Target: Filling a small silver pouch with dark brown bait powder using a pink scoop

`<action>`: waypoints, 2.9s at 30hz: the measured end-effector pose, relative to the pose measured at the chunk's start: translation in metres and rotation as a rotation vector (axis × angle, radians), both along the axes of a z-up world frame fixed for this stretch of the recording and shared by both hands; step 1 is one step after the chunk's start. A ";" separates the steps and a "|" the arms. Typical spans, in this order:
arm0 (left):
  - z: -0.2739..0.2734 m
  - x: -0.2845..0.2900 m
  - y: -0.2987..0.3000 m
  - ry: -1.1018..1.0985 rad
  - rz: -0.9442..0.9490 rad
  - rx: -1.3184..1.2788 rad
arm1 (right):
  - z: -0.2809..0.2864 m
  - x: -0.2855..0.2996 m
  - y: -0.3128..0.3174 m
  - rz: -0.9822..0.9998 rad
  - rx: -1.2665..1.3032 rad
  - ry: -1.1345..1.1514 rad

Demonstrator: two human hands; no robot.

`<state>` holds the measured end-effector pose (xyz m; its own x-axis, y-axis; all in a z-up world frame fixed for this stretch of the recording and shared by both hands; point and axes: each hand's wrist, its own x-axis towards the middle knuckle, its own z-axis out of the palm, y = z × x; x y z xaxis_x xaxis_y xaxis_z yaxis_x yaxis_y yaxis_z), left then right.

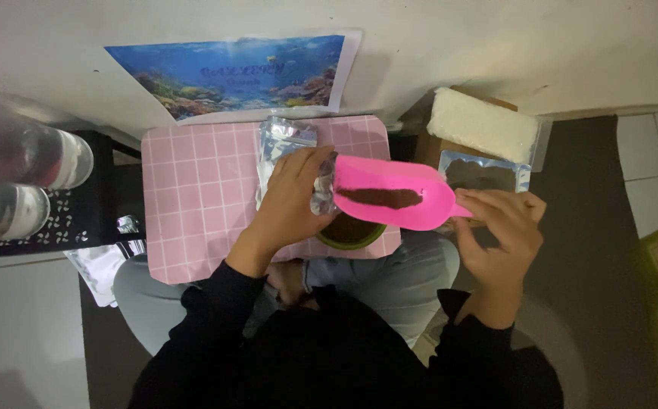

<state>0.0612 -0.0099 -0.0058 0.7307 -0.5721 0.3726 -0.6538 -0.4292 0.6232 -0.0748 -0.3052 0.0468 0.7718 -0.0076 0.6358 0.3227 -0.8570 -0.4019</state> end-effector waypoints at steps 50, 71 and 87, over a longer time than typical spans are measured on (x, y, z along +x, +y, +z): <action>0.012 -0.031 -0.005 0.055 0.011 -0.033 | 0.019 -0.030 0.017 -0.066 -0.119 -0.031; 0.021 -0.030 -0.010 0.051 0.005 -0.048 | 0.038 -0.033 0.027 -0.132 -0.108 0.017; 0.019 -0.027 -0.010 0.079 0.020 -0.038 | 0.027 -0.035 0.017 -0.152 -0.139 0.068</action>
